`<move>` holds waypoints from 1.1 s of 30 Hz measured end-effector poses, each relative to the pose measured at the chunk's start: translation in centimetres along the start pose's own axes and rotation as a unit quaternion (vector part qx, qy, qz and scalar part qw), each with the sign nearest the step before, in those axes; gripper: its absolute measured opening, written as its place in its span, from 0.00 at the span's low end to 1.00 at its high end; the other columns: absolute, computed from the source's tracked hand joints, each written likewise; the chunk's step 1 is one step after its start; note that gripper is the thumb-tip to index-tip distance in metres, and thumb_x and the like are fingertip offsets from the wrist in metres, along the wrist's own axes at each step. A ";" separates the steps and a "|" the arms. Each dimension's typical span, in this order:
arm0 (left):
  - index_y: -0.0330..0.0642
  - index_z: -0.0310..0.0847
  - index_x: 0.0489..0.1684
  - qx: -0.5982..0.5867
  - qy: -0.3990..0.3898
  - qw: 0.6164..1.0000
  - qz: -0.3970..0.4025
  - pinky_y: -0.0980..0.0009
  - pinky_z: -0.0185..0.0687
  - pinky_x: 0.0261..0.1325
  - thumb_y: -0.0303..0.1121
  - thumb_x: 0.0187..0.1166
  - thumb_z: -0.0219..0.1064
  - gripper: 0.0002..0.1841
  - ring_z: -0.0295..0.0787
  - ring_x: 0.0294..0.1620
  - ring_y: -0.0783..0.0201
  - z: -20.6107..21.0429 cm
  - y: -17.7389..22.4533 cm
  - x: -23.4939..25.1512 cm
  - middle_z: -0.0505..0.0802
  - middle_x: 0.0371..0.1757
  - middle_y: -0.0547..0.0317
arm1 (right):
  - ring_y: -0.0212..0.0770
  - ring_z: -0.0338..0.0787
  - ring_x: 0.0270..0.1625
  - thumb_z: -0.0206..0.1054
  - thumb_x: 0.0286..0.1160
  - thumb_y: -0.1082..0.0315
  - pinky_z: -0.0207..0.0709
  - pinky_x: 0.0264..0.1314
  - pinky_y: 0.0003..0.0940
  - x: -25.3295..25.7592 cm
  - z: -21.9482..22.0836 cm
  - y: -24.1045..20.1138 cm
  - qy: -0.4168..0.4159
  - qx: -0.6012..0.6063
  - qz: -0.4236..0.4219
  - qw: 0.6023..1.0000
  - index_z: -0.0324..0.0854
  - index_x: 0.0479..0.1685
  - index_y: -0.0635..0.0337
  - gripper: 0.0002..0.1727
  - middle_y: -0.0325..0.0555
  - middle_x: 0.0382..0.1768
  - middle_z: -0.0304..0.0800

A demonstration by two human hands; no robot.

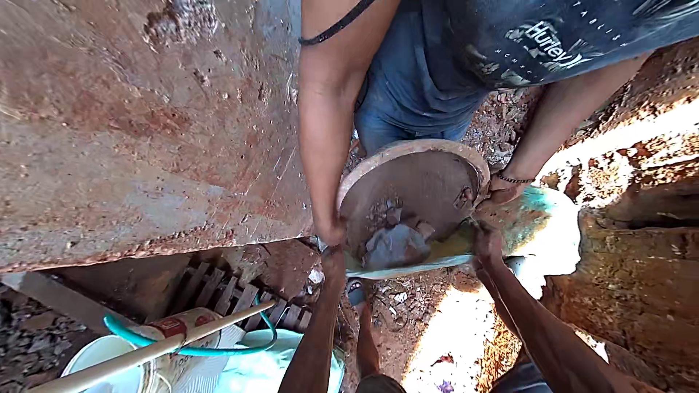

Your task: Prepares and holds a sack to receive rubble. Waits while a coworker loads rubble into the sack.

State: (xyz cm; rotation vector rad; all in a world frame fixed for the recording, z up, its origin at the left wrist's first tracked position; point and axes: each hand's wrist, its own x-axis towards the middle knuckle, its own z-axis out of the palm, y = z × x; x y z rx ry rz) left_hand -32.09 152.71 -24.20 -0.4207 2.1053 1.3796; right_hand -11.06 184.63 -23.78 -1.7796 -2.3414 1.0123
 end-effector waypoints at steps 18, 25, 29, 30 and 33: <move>0.28 0.78 0.69 -0.114 -0.047 0.990 -0.069 0.52 0.83 0.63 0.32 0.90 0.59 0.18 0.88 0.57 0.53 -1.4 -7.7 -6.4 0.89 0.60 0.36 | 0.62 0.88 0.62 0.71 0.81 0.60 0.75 0.69 0.64 -9.6 0.5 9.6 -0.145 0.071 0.181 0.970 0.84 0.60 0.71 0.21 0.68 0.56 0.89; 0.26 0.83 0.65 0.075 -0.103 0.992 0.012 0.44 0.72 0.76 0.37 0.91 0.58 0.20 0.84 0.68 0.42 -0.8 -10.7 -8.1 0.89 0.63 0.30 | 0.44 0.90 0.49 0.56 0.83 0.77 0.84 0.56 0.45 -17.5 4.5 6.9 -0.110 0.322 0.158 0.927 0.84 0.60 0.73 0.15 0.60 0.50 0.91; 0.25 0.82 0.61 0.019 0.036 0.999 0.032 0.45 0.81 0.66 0.37 0.91 0.59 0.19 0.89 0.57 0.46 -7.5 -7.3 -3.3 0.91 0.55 0.32 | 0.41 0.90 0.53 0.55 0.77 0.81 0.82 0.61 0.45 -19.8 1.3 -3.4 -0.185 0.280 -0.009 0.942 0.92 0.46 0.66 0.16 0.52 0.50 0.93; 0.26 0.83 0.59 0.009 0.036 0.998 0.042 0.47 0.83 0.62 0.36 0.91 0.59 0.18 0.90 0.54 0.49 -8.3 -6.8 -2.9 0.91 0.53 0.35 | 0.39 0.90 0.53 0.56 0.77 0.80 0.83 0.60 0.43 -19.8 -0.1 -4.3 -0.187 0.266 -0.038 0.945 0.93 0.47 0.63 0.17 0.49 0.49 0.94; 0.23 0.84 0.57 0.054 -0.079 0.991 0.098 0.50 0.82 0.66 0.31 0.89 0.58 0.16 0.89 0.55 0.50 -3.4 -4.6 -8.4 0.92 0.53 0.35 | 0.40 0.93 0.50 0.57 0.80 0.78 0.86 0.60 0.45 -15.5 -4.0 -1.1 -0.091 0.270 -0.041 0.958 0.91 0.49 0.65 0.15 0.51 0.47 0.95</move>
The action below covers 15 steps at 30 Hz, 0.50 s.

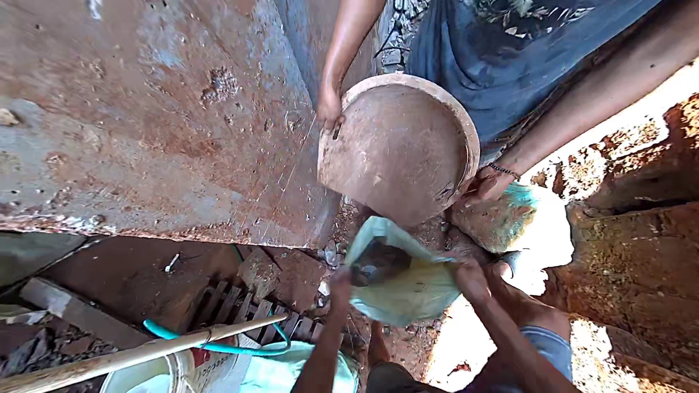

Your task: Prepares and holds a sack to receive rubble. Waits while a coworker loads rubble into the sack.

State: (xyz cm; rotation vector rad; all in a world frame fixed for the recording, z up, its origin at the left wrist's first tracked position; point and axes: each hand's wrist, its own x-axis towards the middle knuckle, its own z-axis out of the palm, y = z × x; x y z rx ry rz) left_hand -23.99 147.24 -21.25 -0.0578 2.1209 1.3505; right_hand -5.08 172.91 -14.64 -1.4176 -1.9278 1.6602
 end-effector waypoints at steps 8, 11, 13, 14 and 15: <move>0.25 0.84 0.59 -0.005 0.039 0.999 0.012 0.51 0.81 0.68 0.31 0.90 0.58 0.16 0.89 0.58 0.51 0.3 2.1 0.7 0.92 0.55 0.36 | 0.54 0.89 0.60 0.57 0.82 0.75 0.79 0.68 0.59 1.8 -0.3 7.4 0.022 -0.052 0.098 0.994 0.90 0.52 0.68 0.14 0.61 0.54 0.92; 0.26 0.86 0.58 0.061 0.017 0.998 0.022 0.48 0.79 0.69 0.30 0.89 0.59 0.15 0.89 0.59 0.48 -0.9 3.5 2.0 0.93 0.55 0.35 | 0.51 0.90 0.50 0.57 0.78 0.77 0.81 0.56 0.55 1.9 2.2 5.8 -0.004 -0.014 0.113 0.994 0.90 0.47 0.66 0.13 0.59 0.47 0.92; 0.27 0.87 0.57 0.057 -0.011 0.997 0.041 0.51 0.77 0.73 0.28 0.88 0.60 0.14 0.89 0.62 0.50 -0.3 4.4 1.1 0.93 0.57 0.37 | 0.48 0.88 0.45 0.56 0.77 0.80 0.81 0.51 0.52 0.4 1.8 4.8 0.001 0.014 0.114 0.993 0.89 0.42 0.68 0.13 0.57 0.44 0.91; 0.27 0.88 0.57 0.039 -0.016 0.998 0.052 0.53 0.77 0.72 0.27 0.87 0.60 0.14 0.89 0.62 0.52 0.1 5.2 0.8 0.93 0.56 0.38 | 0.45 0.87 0.43 0.55 0.76 0.82 0.81 0.50 0.48 0.0 1.1 3.8 -0.001 0.024 0.101 0.995 0.89 0.40 0.68 0.14 0.54 0.41 0.91; 0.27 0.88 0.55 0.019 -0.017 0.998 0.058 0.54 0.79 0.71 0.26 0.87 0.60 0.13 0.90 0.60 0.55 -0.1 6.3 0.3 0.94 0.55 0.40 | 0.41 0.88 0.40 0.55 0.75 0.82 0.82 0.47 0.45 -0.4 0.2 2.5 -0.005 0.025 0.084 0.996 0.89 0.38 0.67 0.14 0.51 0.38 0.92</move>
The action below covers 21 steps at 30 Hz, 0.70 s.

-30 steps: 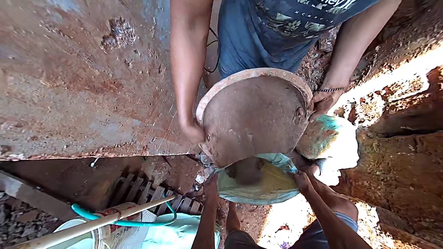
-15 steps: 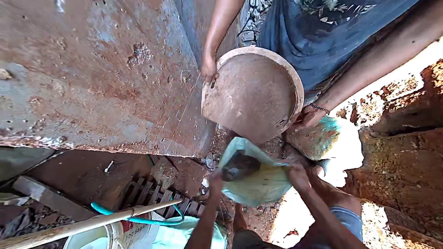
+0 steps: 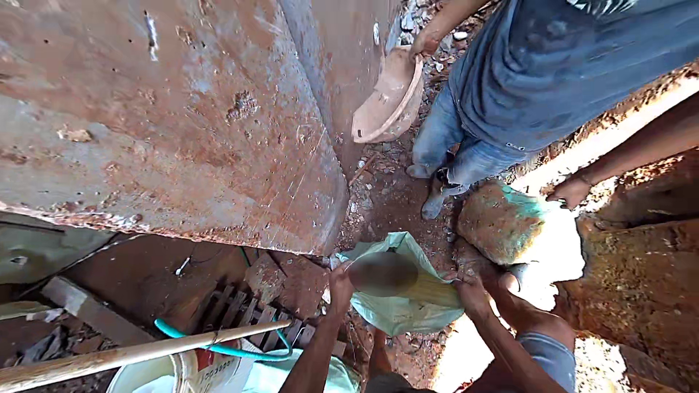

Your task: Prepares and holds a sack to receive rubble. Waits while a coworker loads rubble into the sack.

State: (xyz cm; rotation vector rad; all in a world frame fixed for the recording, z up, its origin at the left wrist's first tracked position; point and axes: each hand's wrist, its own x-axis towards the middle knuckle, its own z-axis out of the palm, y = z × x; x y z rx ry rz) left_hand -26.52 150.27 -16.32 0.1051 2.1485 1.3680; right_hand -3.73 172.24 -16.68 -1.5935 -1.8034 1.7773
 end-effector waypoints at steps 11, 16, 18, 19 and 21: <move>0.28 0.88 0.57 -0.069 -0.020 0.994 0.084 0.63 0.87 0.63 0.25 0.86 0.59 0.13 0.93 0.52 0.65 -1.1 3.2 -0.2 0.96 0.51 0.48 | 0.34 0.90 0.52 0.56 0.72 0.77 0.83 0.62 0.37 -0.5 -7.3 -3.9 0.055 -0.057 -0.167 0.983 0.90 0.44 0.65 0.15 0.45 0.46 0.93; 0.31 0.78 0.76 0.150 -0.038 0.984 -0.090 0.43 0.66 0.82 0.35 0.93 0.53 0.22 0.80 0.76 0.38 6.3 -7.7 2.8 0.86 0.71 0.31 | 0.66 0.86 0.69 0.56 0.85 0.73 0.71 0.74 0.69 6.5 -2.4 5.3 0.048 -0.255 0.044 0.965 0.91 0.58 0.61 0.17 0.66 0.61 0.91; 0.30 0.81 0.72 0.113 -0.020 0.990 -0.078 0.44 0.69 0.81 0.34 0.92 0.53 0.20 0.83 0.73 0.40 7.0 -7.8 1.5 0.88 0.67 0.32 | 0.66 0.86 0.68 0.55 0.85 0.73 0.72 0.73 0.69 6.9 -2.8 3.8 0.051 -0.261 0.047 0.963 0.91 0.57 0.61 0.17 0.66 0.60 0.90; 0.28 0.83 0.68 0.088 -0.011 0.993 -0.072 0.45 0.71 0.78 0.33 0.92 0.54 0.19 0.85 0.70 0.41 6.9 -8.0 0.6 0.90 0.64 0.31 | 0.65 0.87 0.66 0.56 0.83 0.74 0.72 0.71 0.69 6.5 -3.2 3.6 0.056 -0.244 0.040 0.967 0.92 0.54 0.61 0.16 0.66 0.58 0.91; 0.26 0.84 0.62 0.026 0.013 0.997 -0.066 0.45 0.75 0.73 0.31 0.91 0.56 0.17 0.87 0.64 0.43 6.5 -7.4 0.1 0.91 0.59 0.31 | 0.62 0.89 0.61 0.57 0.81 0.75 0.75 0.67 0.67 6.2 -4.2 2.8 0.066 -0.220 0.025 0.973 0.93 0.48 0.62 0.15 0.64 0.52 0.93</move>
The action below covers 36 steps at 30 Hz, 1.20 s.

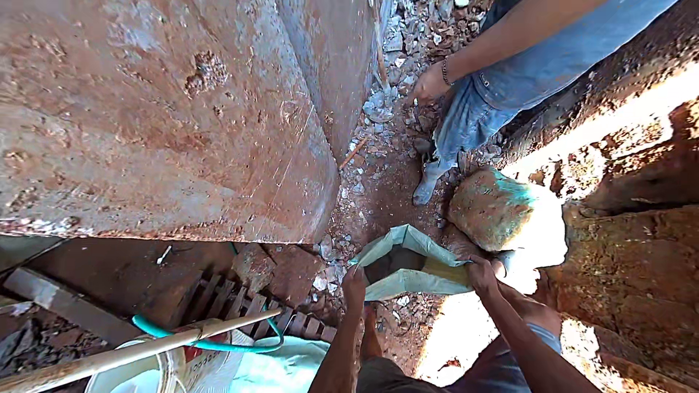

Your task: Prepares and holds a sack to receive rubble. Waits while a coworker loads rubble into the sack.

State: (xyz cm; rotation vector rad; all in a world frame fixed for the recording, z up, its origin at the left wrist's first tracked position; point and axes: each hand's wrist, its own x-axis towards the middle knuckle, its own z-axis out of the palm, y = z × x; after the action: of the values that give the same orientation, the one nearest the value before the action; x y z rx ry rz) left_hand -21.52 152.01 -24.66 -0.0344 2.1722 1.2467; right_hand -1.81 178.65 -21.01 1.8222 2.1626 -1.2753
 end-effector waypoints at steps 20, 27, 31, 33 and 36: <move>0.32 0.83 0.70 0.108 0.012 0.993 0.037 0.44 0.69 0.81 0.32 0.90 0.56 0.18 0.83 0.74 0.41 -0.6 1.8 5.6 0.88 0.68 0.34 | 0.60 0.88 0.64 0.57 0.85 0.73 0.74 0.71 0.64 1.4 1.2 0.0 0.009 0.057 0.021 0.998 0.91 0.54 0.64 0.15 0.64 0.56 0.91; 0.35 0.61 0.88 0.091 0.036 0.992 -0.082 0.41 0.72 0.77 0.41 0.87 0.64 0.33 0.81 0.73 0.36 -2.6 -0.3 3.8 0.84 0.71 0.28 | 0.65 0.89 0.66 0.64 0.81 0.63 0.76 0.69 0.69 0.9 0.7 -0.6 -0.054 -0.166 0.018 0.985 0.87 0.67 0.51 0.18 0.60 0.60 0.92; 0.38 0.75 0.79 0.097 0.039 0.993 -0.060 0.40 0.72 0.76 0.41 0.88 0.63 0.25 0.83 0.71 0.39 -3.2 -0.4 4.1 0.88 0.68 0.34 | 0.67 0.73 0.81 0.76 0.68 0.60 0.69 0.78 0.66 0.2 1.5 -2.6 -0.054 -0.318 -0.045 0.945 0.78 0.78 0.54 0.33 0.66 0.79 0.73; 0.41 0.79 0.76 0.125 0.024 0.991 -0.044 0.38 0.73 0.74 0.42 0.88 0.62 0.23 0.86 0.69 0.40 -3.3 -0.2 4.3 0.90 0.65 0.37 | 0.70 0.69 0.83 0.78 0.65 0.62 0.63 0.82 0.66 0.4 2.2 -4.8 -0.051 -0.359 -0.113 0.925 0.74 0.82 0.58 0.39 0.70 0.81 0.69; 0.43 0.86 0.68 0.177 0.015 0.983 -0.050 0.37 0.74 0.71 0.45 0.89 0.60 0.20 0.87 0.65 0.41 -3.3 0.1 4.9 0.93 0.61 0.41 | 0.68 0.68 0.85 0.76 0.69 0.59 0.58 0.86 0.65 2.2 4.8 -8.0 -0.104 -0.415 -0.158 0.890 0.69 0.84 0.65 0.41 0.70 0.80 0.70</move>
State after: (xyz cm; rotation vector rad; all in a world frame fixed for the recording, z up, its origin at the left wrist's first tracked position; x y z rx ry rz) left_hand -27.15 150.87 -25.98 -0.0141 2.3560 0.7964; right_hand -11.36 177.80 -20.87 0.9745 2.3783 -0.3785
